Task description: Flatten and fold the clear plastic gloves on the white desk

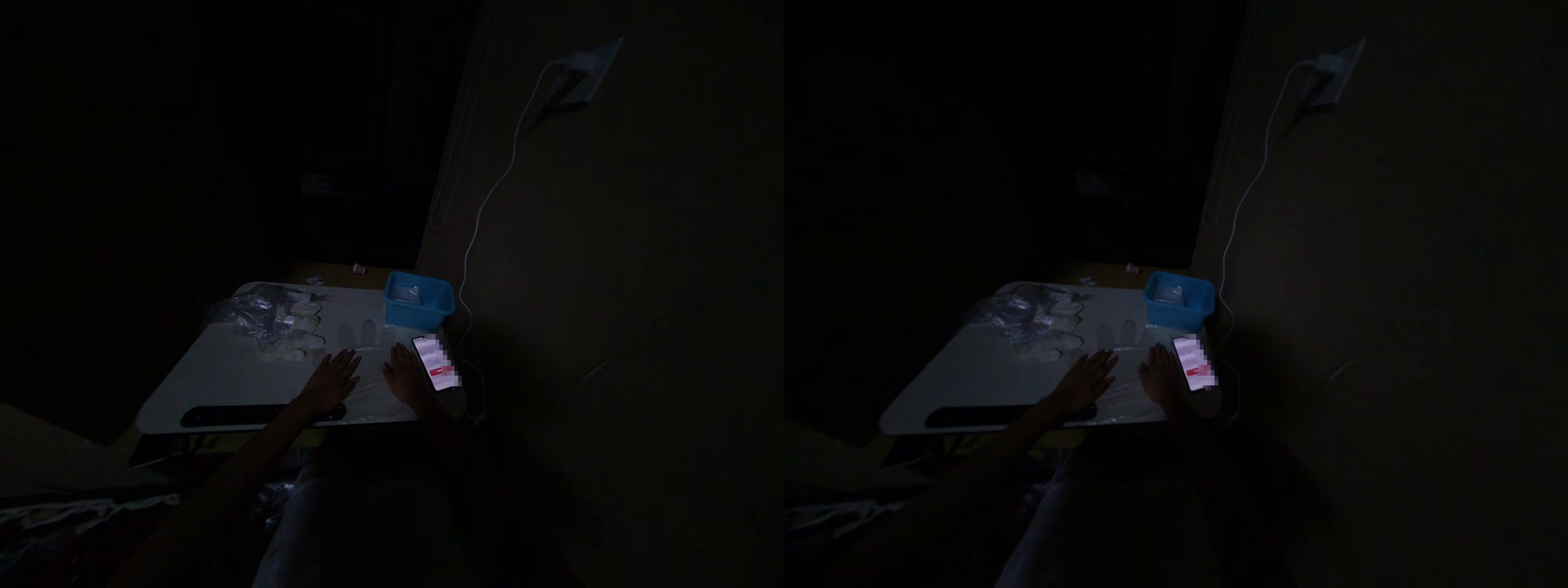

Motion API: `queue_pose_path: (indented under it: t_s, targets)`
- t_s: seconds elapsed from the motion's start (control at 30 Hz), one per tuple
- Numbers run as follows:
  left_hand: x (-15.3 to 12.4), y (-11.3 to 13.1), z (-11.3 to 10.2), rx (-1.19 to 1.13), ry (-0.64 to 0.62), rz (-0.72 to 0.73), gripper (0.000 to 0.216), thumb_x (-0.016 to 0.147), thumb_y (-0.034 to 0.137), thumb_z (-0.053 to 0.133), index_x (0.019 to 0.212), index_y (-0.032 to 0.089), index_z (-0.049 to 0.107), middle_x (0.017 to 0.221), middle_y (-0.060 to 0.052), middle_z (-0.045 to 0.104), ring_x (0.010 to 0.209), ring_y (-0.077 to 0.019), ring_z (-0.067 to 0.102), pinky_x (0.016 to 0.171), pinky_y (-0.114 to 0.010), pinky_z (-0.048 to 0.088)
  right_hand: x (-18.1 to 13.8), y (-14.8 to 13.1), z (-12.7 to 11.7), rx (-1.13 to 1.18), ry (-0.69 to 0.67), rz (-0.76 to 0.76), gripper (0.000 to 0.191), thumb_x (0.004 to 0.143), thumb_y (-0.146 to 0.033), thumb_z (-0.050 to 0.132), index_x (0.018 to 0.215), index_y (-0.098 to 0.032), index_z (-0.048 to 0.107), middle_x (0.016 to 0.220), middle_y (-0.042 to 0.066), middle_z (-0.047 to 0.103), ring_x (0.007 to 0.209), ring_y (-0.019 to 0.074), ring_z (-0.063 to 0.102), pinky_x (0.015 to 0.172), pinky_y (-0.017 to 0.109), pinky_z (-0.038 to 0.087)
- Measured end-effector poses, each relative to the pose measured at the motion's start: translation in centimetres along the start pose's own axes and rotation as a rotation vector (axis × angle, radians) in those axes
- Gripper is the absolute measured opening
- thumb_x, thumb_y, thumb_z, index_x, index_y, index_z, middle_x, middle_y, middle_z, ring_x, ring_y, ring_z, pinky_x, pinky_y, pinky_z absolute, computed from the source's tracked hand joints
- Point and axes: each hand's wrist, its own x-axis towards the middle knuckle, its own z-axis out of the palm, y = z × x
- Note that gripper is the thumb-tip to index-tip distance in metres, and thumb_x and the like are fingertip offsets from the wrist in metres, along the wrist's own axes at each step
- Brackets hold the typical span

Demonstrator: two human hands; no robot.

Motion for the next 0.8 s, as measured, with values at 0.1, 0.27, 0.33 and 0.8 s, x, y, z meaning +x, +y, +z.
queue_pose_path:
  t_s: [0.1,0.27,0.33,0.8]
  targets:
    - [-0.1,-0.1,-0.4,-0.096,0.019,-0.011,0.049,0.087,0.040,0.028,0.132,0.020,0.034,0.139,-0.009,0.032,0.129,-0.0232,0.026,0.102,-0.047,0.020,0.1,0.6,-0.2,0.093,0.055,0.046,0.043,0.087,-0.027,0.033,0.120,-0.004,0.048,0.126,0.017,0.048,0.120,0.0221,0.041,0.101,0.037,0.031]
    - [-0.4,-0.8,-1.2,-0.445,0.315,-0.099,0.045,0.088,0.041,0.023,0.127,0.023,0.038,0.132,-0.007,0.043,0.123,-0.0181,0.035,0.099,-0.038,0.032,-0.2,0.8,-0.8,0.179,0.073,0.131,0.039,0.081,-0.014,0.036,0.115,-0.008,0.054,0.117,0.012,0.056,0.111,0.0188,0.050,0.098,0.033,0.036]
    - [-1.0,-1.4,-1.6,-0.524,0.513,-0.274,0.046,0.088,0.040,0.020,0.122,0.018,0.043,0.121,-0.010,0.051,0.114,-0.0187,0.045,0.093,-0.036,0.038,-0.4,0.5,-1.1,0.154,0.052,0.114,0.041,0.079,-0.014,0.039,0.116,-0.009,0.054,0.118,0.012,0.056,0.110,0.0193,0.050,0.097,0.031,0.036]
    - [-0.5,-1.2,-4.1,-0.029,0.175,-0.682,0.037,0.078,0.038,0.035,0.078,0.015,0.064,0.084,-0.014,0.064,0.080,-0.0281,0.058,0.064,-0.034,0.040,-0.4,0.2,-1.1,0.091,0.008,0.121,0.038,0.077,-0.015,0.041,0.112,-0.012,0.057,0.122,0.011,0.052,0.111,0.0201,0.047,0.096,0.030,0.035]
